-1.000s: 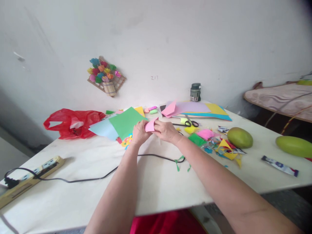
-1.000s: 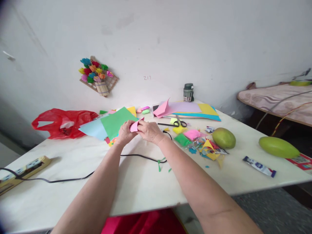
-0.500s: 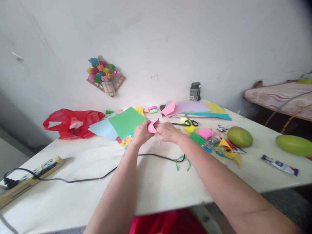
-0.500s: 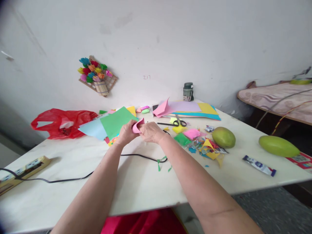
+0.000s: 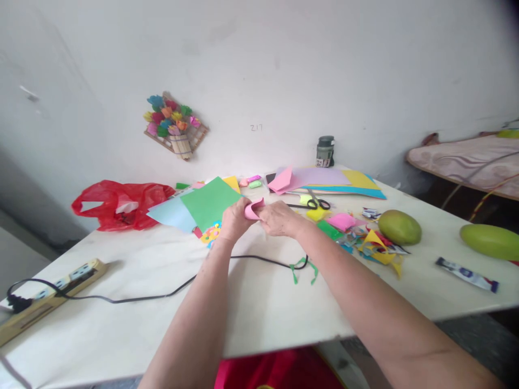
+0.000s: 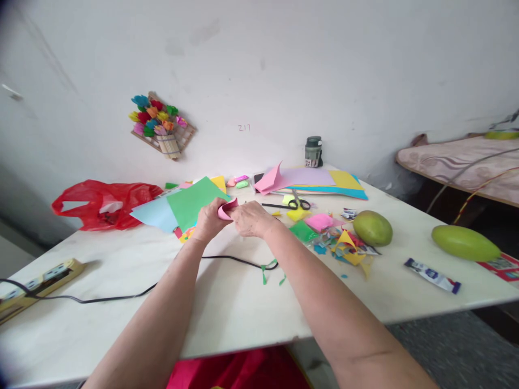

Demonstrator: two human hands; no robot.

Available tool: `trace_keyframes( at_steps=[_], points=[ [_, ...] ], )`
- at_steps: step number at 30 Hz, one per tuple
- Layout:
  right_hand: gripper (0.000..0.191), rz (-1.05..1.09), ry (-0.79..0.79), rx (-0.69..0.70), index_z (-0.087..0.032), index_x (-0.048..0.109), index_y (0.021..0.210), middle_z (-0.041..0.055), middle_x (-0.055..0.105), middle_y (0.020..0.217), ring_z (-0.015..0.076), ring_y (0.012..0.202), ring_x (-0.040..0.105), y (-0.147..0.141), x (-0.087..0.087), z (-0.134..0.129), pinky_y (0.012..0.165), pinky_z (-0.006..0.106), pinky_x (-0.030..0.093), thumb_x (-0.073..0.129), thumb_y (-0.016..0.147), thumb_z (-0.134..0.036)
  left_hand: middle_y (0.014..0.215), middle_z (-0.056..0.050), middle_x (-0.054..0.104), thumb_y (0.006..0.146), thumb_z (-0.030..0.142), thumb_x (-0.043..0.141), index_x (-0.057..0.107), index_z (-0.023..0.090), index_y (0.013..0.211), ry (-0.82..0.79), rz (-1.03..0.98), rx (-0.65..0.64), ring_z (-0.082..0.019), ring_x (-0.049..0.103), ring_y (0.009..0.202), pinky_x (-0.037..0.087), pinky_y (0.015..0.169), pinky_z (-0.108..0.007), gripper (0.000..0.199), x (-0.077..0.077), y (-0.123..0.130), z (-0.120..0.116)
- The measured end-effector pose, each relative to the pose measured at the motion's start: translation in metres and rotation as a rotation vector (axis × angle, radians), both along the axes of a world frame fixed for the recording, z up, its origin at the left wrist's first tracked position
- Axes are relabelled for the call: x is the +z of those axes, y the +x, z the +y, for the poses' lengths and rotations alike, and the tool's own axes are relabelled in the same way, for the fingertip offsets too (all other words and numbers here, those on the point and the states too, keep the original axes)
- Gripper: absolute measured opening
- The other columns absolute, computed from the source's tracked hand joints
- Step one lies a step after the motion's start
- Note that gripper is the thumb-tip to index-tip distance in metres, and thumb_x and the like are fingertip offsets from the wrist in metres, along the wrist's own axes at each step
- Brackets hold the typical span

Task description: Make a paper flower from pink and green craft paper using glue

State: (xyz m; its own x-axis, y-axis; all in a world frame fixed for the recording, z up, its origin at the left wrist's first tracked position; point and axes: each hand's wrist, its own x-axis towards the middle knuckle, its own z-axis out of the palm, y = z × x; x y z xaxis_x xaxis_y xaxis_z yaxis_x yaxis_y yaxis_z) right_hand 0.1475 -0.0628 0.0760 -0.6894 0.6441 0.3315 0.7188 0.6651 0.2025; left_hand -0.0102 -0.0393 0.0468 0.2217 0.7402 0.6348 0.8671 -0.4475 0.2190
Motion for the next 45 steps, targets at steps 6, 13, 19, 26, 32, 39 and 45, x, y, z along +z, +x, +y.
trace_keyframes(
  at_steps=[6, 13, 19, 26, 32, 39, 45],
  points=[
    [0.026, 0.015, 0.035, 0.031, -0.016, 0.06, 0.093, 0.009, 0.067, 0.086, 0.0238, 0.069, 0.062, -0.001, 0.002, -0.002, 0.054, 0.03, 0.032, 0.043, 0.073, -0.012, 0.079, -0.002, 0.064, 0.061, 0.044, 0.066, 0.049, 0.022, 0.09, -0.014, 0.012, 0.043, -0.02, 0.061, 0.073, 0.038, 0.059, -0.026, 0.039, -0.001, 0.002, -0.001],
    [0.024, -0.021, 0.037, 0.007, -0.016, 0.061, 0.089, 0.0099, 0.067, 0.08, 0.0225, 0.066, 0.061, 0.001, 0.002, 0.0, 0.055, 0.029, 0.031, 0.043, 0.073, -0.013, 0.084, -0.002, 0.065, 0.063, 0.044, 0.065, 0.051, 0.023, 0.097, -0.012, 0.022, 0.041, -0.02, 0.062, 0.076, 0.04, 0.062, -0.026, 0.042, -0.002, 0.007, -0.003],
    [0.027, 0.047, 0.046, 0.016, -0.019, 0.062, 0.09, 0.0073, 0.068, 0.083, 0.0215, 0.069, 0.061, 0.003, 0.0, 0.001, 0.055, 0.028, 0.033, 0.045, 0.07, -0.014, 0.076, -0.001, 0.064, 0.063, 0.04, 0.065, 0.055, 0.022, 0.082, 0.022, -0.001, 0.008, -0.018, 0.061, 0.072, 0.04, 0.062, -0.024, 0.028, -0.005, 0.007, -0.001],
    [0.032, 0.434, 0.113, 0.228, -0.018, 0.062, 0.097, 0.0054, 0.066, 0.093, 0.0175, 0.076, 0.059, 0.005, 0.003, -0.002, 0.063, 0.026, 0.039, 0.045, 0.07, -0.017, 0.067, 0.0, 0.062, 0.059, 0.034, 0.07, 0.055, 0.019, 0.075, 0.136, -0.27, 0.026, -0.016, 0.06, 0.063, 0.042, 0.061, -0.025, 0.027, -0.006, 0.002, 0.004],
    [0.031, 0.85, 0.219, 0.3, -0.015, 0.056, 0.1, 0.0089, 0.061, 0.102, 0.0123, 0.06, 0.053, 0.009, 0.001, 0.003, 0.062, 0.026, 0.043, 0.041, 0.074, -0.023, 0.069, -0.001, 0.062, 0.053, 0.044, 0.073, 0.054, 0.018, 0.08, 0.235, -0.388, 0.069, -0.017, 0.061, 0.065, 0.044, 0.06, -0.026, 0.042, -0.005, 0.004, 0.001],
    [0.036, 0.785, 0.039, 0.153, -0.015, 0.051, 0.109, 0.0099, 0.055, 0.114, 0.0148, 0.081, 0.055, 0.011, 0.007, 0.0, 0.074, 0.026, 0.043, 0.044, 0.077, -0.027, 0.083, -0.006, 0.064, 0.063, 0.049, 0.066, 0.055, 0.02, 0.087, 0.169, -0.246, 0.084, -0.019, 0.062, 0.077, 0.045, 0.07, -0.028, 0.039, -0.007, 0.005, -0.001],
    [0.03, 0.67, -0.188, -0.038, -0.022, 0.062, 0.099, 0.0004, 0.066, 0.09, 0.0149, 0.079, 0.059, 0.004, 0.015, 0.002, 0.069, 0.025, 0.041, 0.055, 0.071, -0.028, 0.082, -0.007, 0.064, 0.072, 0.038, 0.06, 0.057, 0.019, 0.09, 0.212, -0.093, -0.049, -0.018, 0.061, 0.078, 0.044, 0.07, -0.026, 0.026, -0.01, 0.004, 0.001]
  ],
)
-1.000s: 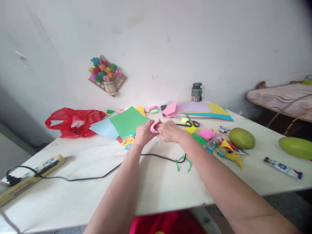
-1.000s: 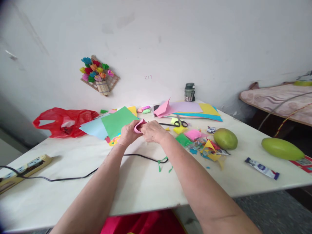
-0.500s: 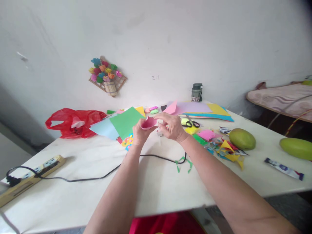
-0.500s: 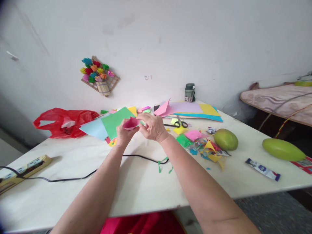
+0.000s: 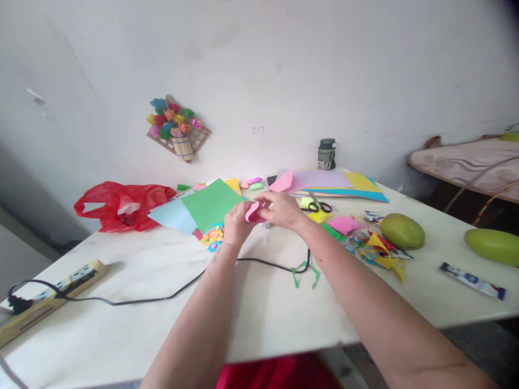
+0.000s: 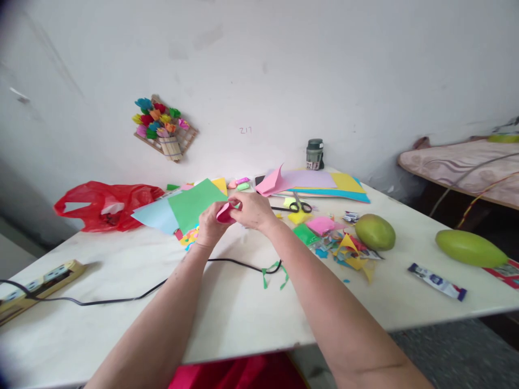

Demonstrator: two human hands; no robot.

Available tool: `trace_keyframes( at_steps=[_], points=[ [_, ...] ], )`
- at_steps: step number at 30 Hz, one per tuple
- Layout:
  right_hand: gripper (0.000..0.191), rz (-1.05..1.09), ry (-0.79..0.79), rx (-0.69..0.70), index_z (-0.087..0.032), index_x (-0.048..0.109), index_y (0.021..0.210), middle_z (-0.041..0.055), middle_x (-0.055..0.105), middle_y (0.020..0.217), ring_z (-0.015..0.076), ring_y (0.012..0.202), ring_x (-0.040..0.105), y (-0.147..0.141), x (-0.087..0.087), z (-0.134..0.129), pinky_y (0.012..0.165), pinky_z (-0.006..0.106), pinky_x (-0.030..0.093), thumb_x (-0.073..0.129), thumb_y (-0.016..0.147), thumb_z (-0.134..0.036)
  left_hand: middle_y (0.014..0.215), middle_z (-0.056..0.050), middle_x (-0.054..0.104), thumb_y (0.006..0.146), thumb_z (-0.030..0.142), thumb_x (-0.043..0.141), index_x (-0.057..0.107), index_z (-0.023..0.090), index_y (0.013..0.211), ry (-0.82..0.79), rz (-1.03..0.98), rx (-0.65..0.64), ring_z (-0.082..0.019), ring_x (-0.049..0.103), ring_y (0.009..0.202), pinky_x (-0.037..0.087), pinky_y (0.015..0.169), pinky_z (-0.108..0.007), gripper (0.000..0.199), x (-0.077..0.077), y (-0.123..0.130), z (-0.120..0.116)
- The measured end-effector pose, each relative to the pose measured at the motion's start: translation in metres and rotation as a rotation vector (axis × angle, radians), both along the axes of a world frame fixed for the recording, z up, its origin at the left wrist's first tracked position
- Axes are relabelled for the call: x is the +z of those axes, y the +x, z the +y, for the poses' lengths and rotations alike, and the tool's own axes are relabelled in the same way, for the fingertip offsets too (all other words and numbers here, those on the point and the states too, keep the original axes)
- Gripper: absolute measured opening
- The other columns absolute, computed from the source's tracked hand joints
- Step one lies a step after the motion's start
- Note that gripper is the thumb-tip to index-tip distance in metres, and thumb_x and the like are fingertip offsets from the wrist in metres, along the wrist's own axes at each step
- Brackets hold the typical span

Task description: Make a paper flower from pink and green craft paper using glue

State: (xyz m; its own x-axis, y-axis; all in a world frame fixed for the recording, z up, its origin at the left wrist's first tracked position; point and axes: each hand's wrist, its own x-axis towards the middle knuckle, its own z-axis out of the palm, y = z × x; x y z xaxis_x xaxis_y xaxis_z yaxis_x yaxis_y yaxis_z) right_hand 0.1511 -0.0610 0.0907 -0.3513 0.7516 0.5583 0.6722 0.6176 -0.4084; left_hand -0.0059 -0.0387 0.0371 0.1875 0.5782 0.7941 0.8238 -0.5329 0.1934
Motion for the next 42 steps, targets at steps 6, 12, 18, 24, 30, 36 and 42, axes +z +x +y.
trace_keyframes(
  at_steps=[6, 12, 18, 24, 30, 36, 42],
  points=[
    [0.029, -0.173, -0.01, -0.195, -0.031, 0.066, 0.097, -0.0009, 0.068, 0.089, 0.0176, 0.082, 0.059, -0.002, 0.002, 0.001, 0.065, 0.026, 0.04, 0.048, 0.075, -0.026, 0.081, -0.007, 0.064, 0.073, 0.034, 0.057, 0.056, 0.018, 0.089, 0.013, 0.08, 0.014, -0.017, 0.06, 0.076, 0.043, 0.07, -0.025, 0.023, 0.001, 0.007, -0.004],
    [0.032, -0.276, 0.011, -0.139, -0.029, 0.067, 0.099, 0.0016, 0.068, 0.09, 0.0185, 0.087, 0.059, -0.002, 0.008, -0.003, 0.068, 0.026, 0.04, 0.045, 0.077, -0.021, 0.084, -0.006, 0.065, 0.069, 0.042, 0.061, 0.057, 0.02, 0.091, -0.092, -0.001, -0.003, -0.017, 0.061, 0.078, 0.044, 0.071, -0.025, 0.031, 0.001, 0.009, -0.004],
    [0.029, -0.078, -0.251, 0.017, -0.017, 0.069, 0.088, 0.0064, 0.069, 0.078, 0.0156, 0.072, 0.063, -0.003, 0.015, 0.013, 0.06, 0.022, 0.043, 0.045, 0.074, -0.011, 0.086, -0.006, 0.066, 0.06, 0.055, 0.064, 0.054, 0.018, 0.102, -0.337, -0.276, -0.224, -0.019, 0.061, 0.078, 0.046, 0.07, -0.028, 0.057, 0.009, -0.001, -0.004],
    [0.023, 0.166, -0.747, 0.156, -0.01, 0.06, 0.058, 0.0071, 0.064, 0.054, 0.0108, 0.043, 0.056, -0.002, 0.027, 0.024, 0.041, 0.017, 0.039, 0.051, 0.076, -0.022, 0.071, -0.011, 0.064, 0.078, 0.068, 0.012, 0.053, 0.01, 0.099, -0.759, -0.523, -0.518, -0.017, 0.062, 0.062, 0.046, 0.054, -0.025, 0.074, 0.016, -0.01, -0.01],
    [0.036, 0.184, -0.826, 0.09, -0.01, 0.059, 0.054, 0.0067, 0.058, 0.043, 0.01, 0.037, 0.05, -0.004, 0.03, 0.025, 0.037, 0.018, 0.037, 0.05, 0.08, -0.034, 0.058, -0.002, 0.056, 0.073, 0.062, 0.041, 0.052, 0.014, 0.068, -0.745, -0.462, -0.437, -0.01, 0.05, 0.046, 0.04, 0.042, -0.02, 0.049, 0.011, -0.005, -0.006],
    [0.04, 0.325, -0.842, 0.054, -0.011, 0.056, 0.051, 0.0062, 0.056, 0.042, 0.0092, 0.034, 0.047, -0.008, 0.019, 0.03, 0.036, 0.019, 0.034, 0.049, 0.08, -0.038, 0.049, -0.001, 0.052, 0.08, 0.058, 0.031, 0.051, 0.015, 0.058, -0.755, -0.398, -0.371, -0.008, 0.046, 0.042, 0.038, 0.047, -0.02, 0.052, 0.012, -0.003, -0.009],
    [0.038, 0.452, -0.856, 0.026, -0.012, 0.056, 0.055, 0.0062, 0.057, 0.043, 0.0095, 0.034, 0.047, -0.01, 0.013, 0.035, 0.032, 0.018, 0.031, 0.049, 0.081, -0.038, 0.046, 0.001, 0.051, 0.08, 0.058, 0.03, 0.051, 0.016, 0.059, -0.721, -0.362, -0.298, -0.008, 0.041, 0.038, 0.035, 0.044, -0.021, 0.052, 0.009, -0.005, -0.008]
  ],
)
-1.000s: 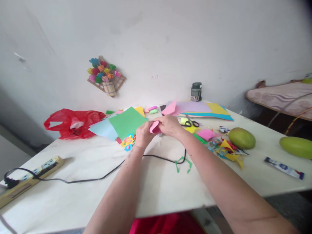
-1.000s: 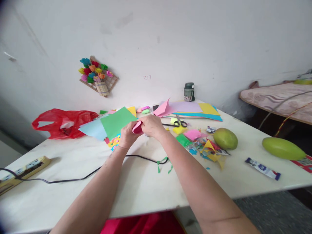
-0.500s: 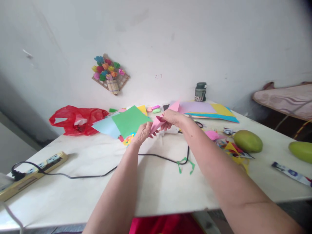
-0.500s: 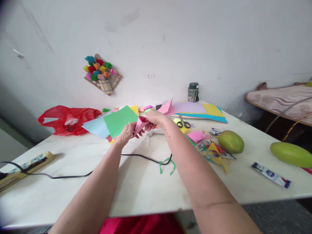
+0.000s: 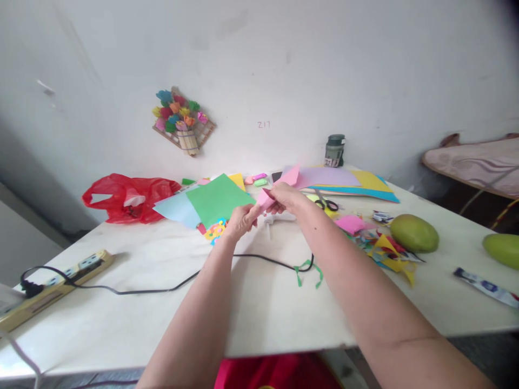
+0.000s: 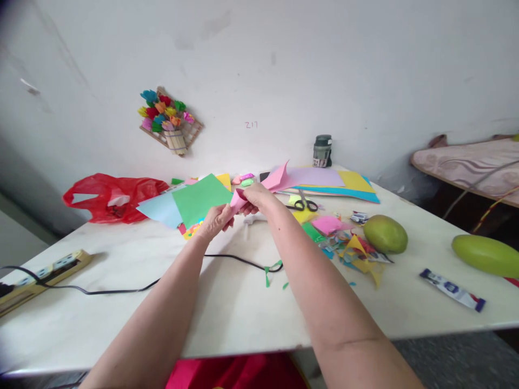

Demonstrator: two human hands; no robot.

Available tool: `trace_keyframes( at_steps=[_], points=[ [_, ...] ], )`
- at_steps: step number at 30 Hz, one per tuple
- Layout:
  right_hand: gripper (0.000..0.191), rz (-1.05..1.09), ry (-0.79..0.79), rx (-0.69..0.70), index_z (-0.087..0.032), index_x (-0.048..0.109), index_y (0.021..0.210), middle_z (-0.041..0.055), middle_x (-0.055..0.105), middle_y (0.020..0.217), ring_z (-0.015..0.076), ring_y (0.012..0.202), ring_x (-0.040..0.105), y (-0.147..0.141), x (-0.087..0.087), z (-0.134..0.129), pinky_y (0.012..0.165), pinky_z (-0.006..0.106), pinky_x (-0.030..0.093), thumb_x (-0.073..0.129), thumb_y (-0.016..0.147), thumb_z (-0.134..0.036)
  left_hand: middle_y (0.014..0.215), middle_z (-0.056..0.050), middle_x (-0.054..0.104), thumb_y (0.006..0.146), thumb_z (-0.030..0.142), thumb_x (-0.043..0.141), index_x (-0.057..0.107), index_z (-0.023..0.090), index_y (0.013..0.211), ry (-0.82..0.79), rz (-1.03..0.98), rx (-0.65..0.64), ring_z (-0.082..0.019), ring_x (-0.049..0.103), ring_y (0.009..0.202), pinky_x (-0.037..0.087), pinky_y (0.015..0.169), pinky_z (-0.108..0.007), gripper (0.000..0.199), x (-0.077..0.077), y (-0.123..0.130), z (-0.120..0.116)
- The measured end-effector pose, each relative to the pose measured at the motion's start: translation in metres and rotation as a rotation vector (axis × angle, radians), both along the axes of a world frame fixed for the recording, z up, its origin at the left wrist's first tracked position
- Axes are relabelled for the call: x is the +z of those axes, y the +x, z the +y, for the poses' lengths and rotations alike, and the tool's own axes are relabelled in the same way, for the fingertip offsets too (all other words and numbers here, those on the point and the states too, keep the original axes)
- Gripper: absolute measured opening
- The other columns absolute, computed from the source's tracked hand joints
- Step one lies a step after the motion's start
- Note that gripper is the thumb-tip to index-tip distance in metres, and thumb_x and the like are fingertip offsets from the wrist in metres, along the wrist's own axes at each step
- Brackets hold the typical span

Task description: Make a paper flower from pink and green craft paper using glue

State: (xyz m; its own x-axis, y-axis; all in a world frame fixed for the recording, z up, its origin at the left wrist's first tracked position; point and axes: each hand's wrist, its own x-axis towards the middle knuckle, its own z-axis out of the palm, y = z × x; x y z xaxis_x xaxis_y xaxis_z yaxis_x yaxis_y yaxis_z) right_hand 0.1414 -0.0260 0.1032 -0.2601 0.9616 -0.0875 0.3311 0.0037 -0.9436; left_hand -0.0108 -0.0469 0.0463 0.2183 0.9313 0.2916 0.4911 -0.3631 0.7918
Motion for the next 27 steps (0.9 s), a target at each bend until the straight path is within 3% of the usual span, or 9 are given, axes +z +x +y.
trace_keyframes(
  at_steps=[9, 14, 16, 19, 22, 25, 27],
  points=[
    [0.033, 0.155, -0.04, -0.122, -0.01, 0.055, 0.061, 0.0053, 0.056, 0.044, 0.0099, 0.035, 0.048, -0.001, -0.001, 0.001, 0.033, 0.019, 0.033, 0.047, 0.083, -0.033, 0.051, 0.0, 0.056, 0.079, 0.055, 0.034, 0.062, 0.016, 0.07, 0.127, 0.163, 0.125, -0.012, 0.05, 0.048, 0.038, 0.053, -0.023, 0.049, -0.005, -0.003, 0.01],
    [0.036, 0.102, 0.002, -0.102, -0.01, 0.058, 0.075, 0.0067, 0.059, 0.054, 0.0114, 0.041, 0.052, -0.002, 0.0, 0.002, 0.038, 0.021, 0.037, 0.05, 0.079, -0.045, 0.043, 0.001, 0.047, 0.079, 0.058, 0.032, 0.06, 0.016, 0.066, 0.048, -0.014, 0.133, -0.011, 0.044, 0.044, 0.035, 0.05, -0.022, 0.053, -0.001, -0.005, 0.008],
    [0.038, 0.001, 0.102, -0.146, -0.013, 0.056, 0.092, 0.007, 0.062, 0.065, 0.0132, 0.046, 0.055, -0.002, -0.001, 0.005, 0.042, 0.023, 0.039, 0.055, 0.074, -0.046, 0.041, 0.002, 0.043, 0.079, 0.061, 0.028, 0.059, 0.015, 0.066, -0.044, -0.104, 0.11, -0.009, 0.037, 0.039, 0.031, 0.045, -0.022, 0.057, 0.0, -0.006, 0.006],
    [0.043, -0.179, 0.441, -0.331, -0.018, 0.051, 0.103, 0.0064, 0.063, 0.084, 0.016, 0.063, 0.059, -0.002, -0.002, 0.007, 0.054, 0.026, 0.042, 0.061, 0.068, -0.042, 0.041, 0.003, 0.04, 0.079, 0.063, 0.025, 0.059, 0.015, 0.068, -0.141, -0.164, 0.065, -0.007, 0.029, 0.035, 0.026, 0.04, -0.021, 0.06, 0.002, -0.009, 0.004],
    [0.032, -0.313, 0.732, -0.431, -0.02, 0.054, 0.092, 0.0046, 0.061, 0.089, 0.0177, 0.077, 0.057, -0.003, 0.0, 0.004, 0.063, 0.028, 0.041, 0.062, 0.066, -0.037, 0.041, 0.003, 0.037, 0.079, 0.063, 0.025, 0.058, 0.015, 0.069, -0.169, -0.166, 0.036, -0.006, 0.026, 0.035, 0.023, 0.039, -0.021, 0.059, 0.004, -0.01, 0.002],
    [0.016, -0.364, 0.826, -0.389, -0.02, 0.056, 0.079, 0.0019, 0.061, 0.077, 0.0163, 0.074, 0.055, -0.003, 0.006, -0.002, 0.062, 0.026, 0.038, 0.059, 0.069, -0.032, 0.042, 0.003, 0.036, 0.079, 0.064, 0.023, 0.058, 0.015, 0.07, -0.182, -0.168, 0.025, -0.006, 0.026, 0.035, 0.022, 0.038, -0.021, 0.061, 0.005, -0.01, 0.001],
    [0.014, -0.349, 0.823, -0.286, -0.018, 0.056, 0.069, 0.0006, 0.058, 0.066, 0.0142, 0.066, 0.054, -0.001, 0.01, -0.005, 0.058, 0.024, 0.036, 0.054, 0.073, -0.032, 0.043, 0.003, 0.036, 0.078, 0.066, 0.022, 0.058, 0.014, 0.071, -0.183, -0.183, 0.029, -0.006, 0.025, 0.034, 0.021, 0.038, -0.021, 0.063, 0.005, -0.01, 0.001]
  ],
)
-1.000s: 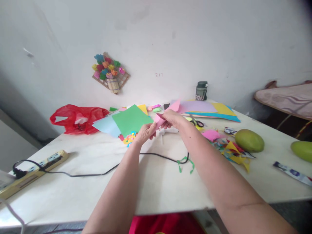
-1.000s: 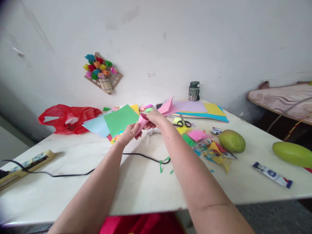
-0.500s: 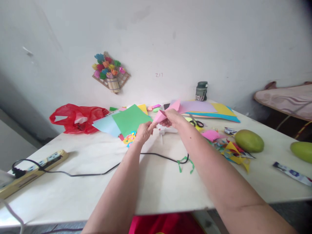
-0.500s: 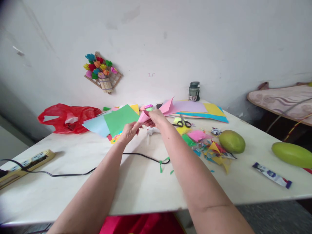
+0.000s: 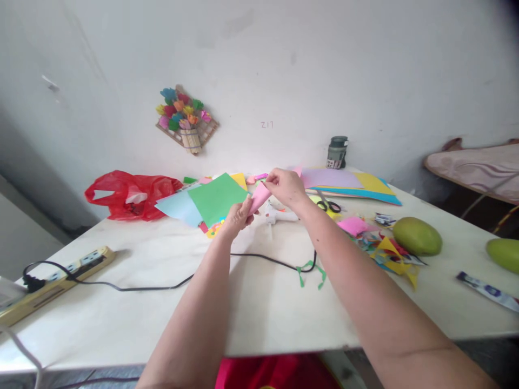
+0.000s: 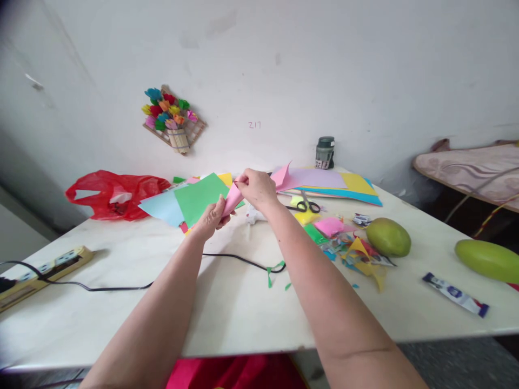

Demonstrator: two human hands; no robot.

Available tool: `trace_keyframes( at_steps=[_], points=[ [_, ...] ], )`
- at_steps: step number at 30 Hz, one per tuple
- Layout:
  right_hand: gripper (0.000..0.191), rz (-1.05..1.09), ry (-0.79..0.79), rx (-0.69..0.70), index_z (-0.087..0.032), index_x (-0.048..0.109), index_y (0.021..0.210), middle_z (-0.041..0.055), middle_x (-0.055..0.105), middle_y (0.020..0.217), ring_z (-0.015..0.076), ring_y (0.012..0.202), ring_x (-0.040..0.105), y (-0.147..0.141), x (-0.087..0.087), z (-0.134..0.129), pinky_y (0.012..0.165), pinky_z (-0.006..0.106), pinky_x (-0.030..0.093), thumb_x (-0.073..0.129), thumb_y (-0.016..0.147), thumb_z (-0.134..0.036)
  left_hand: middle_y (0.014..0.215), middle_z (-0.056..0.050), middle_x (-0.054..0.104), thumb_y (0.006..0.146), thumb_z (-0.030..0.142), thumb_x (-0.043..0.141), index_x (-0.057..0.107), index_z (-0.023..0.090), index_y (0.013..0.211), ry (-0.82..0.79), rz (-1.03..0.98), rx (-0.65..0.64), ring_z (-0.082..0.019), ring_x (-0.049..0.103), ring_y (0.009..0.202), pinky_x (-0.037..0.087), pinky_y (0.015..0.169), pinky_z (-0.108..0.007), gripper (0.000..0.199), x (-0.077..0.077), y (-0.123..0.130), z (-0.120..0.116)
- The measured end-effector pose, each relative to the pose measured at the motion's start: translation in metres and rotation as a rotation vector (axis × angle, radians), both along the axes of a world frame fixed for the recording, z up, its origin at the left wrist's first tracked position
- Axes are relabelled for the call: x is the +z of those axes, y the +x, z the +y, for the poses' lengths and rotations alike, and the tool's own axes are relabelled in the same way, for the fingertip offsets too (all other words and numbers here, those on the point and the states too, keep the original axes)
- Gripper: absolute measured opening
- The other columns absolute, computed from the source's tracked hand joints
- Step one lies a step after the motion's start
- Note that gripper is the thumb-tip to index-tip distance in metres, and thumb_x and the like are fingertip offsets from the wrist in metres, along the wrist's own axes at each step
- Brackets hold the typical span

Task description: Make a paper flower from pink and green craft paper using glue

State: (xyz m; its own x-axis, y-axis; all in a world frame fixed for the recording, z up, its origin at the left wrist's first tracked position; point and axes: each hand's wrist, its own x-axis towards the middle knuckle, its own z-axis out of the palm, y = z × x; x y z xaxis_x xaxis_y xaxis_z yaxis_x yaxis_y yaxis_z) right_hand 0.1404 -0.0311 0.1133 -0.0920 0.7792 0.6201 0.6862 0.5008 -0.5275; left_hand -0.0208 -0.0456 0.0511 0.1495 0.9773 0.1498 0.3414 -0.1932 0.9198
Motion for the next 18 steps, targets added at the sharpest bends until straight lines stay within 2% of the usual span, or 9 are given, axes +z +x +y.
trace_keyframes(
  at_steps=[2, 4, 7, 10, 14, 18],
  points=[
    [0.029, -0.003, -0.104, 0.156, -0.016, 0.053, 0.061, -0.0003, 0.052, 0.055, 0.0117, 0.055, 0.051, 0.004, 0.005, -0.004, 0.051, 0.023, 0.034, 0.045, 0.08, -0.037, 0.043, 0.003, 0.037, 0.078, 0.067, 0.021, 0.058, 0.014, 0.072, -0.001, -0.016, 0.003, -0.006, 0.024, 0.034, 0.02, 0.037, -0.021, 0.064, -0.001, -0.001, 0.001],
    [0.039, -0.004, -0.29, 0.341, -0.015, 0.052, 0.063, -0.0016, 0.047, 0.049, 0.0096, 0.044, 0.048, 0.01, 0.008, -0.007, 0.044, 0.022, 0.032, 0.037, 0.083, -0.045, 0.043, 0.003, 0.038, 0.077, 0.067, 0.022, 0.058, 0.014, 0.072, 0.002, -0.017, -0.006, -0.006, 0.025, 0.034, 0.021, 0.037, -0.021, 0.065, -0.001, -0.001, 0.002],
    [0.033, -0.083, -0.546, 0.538, -0.015, 0.055, 0.074, -0.0023, 0.05, 0.052, 0.0088, 0.04, 0.05, 0.016, 0.012, -0.013, 0.038, 0.02, 0.032, 0.051, 0.076, -0.048, 0.042, 0.003, 0.038, 0.078, 0.066, 0.023, 0.058, 0.014, 0.07, 0.015, 0.015, -0.035, -0.006, 0.026, 0.034, 0.023, 0.038, -0.021, 0.064, -0.002, -0.002, 0.002],
    [0.031, -0.192, -0.638, 0.525, -0.014, 0.055, 0.073, -0.0007, 0.055, 0.055, 0.0095, 0.044, 0.054, 0.016, 0.013, -0.019, 0.038, 0.018, 0.035, 0.064, 0.067, -0.044, 0.04, 0.003, 0.039, 0.08, 0.062, 0.026, 0.058, 0.013, 0.065, 0.05, 0.071, -0.063, -0.007, 0.031, 0.035, 0.028, 0.042, -0.021, 0.06, -0.001, -0.002, 0.002],
    [0.032, -0.194, -0.638, 0.475, -0.014, 0.056, 0.068, 0.0003, 0.054, 0.051, 0.0092, 0.044, 0.056, 0.013, 0.013, -0.022, 0.041, 0.017, 0.037, 0.057, 0.074, -0.045, 0.045, -0.002, 0.048, 0.081, 0.058, 0.029, 0.058, 0.013, 0.06, 0.063, 0.139, -0.07, -0.008, 0.039, 0.04, 0.033, 0.046, -0.022, 0.058, 0.005, -0.001, -0.002],
    [0.027, -0.173, -0.632, 0.506, -0.013, 0.059, 0.074, -0.0009, 0.054, 0.049, 0.0081, 0.042, 0.054, 0.012, 0.014, -0.023, 0.041, 0.017, 0.036, 0.054, 0.077, -0.04, 0.047, -0.004, 0.05, 0.081, 0.059, 0.024, 0.061, 0.012, 0.063, 0.053, 0.202, -0.074, -0.009, 0.041, 0.041, 0.033, 0.044, -0.022, 0.063, 0.012, -0.001, -0.006]
  ],
)
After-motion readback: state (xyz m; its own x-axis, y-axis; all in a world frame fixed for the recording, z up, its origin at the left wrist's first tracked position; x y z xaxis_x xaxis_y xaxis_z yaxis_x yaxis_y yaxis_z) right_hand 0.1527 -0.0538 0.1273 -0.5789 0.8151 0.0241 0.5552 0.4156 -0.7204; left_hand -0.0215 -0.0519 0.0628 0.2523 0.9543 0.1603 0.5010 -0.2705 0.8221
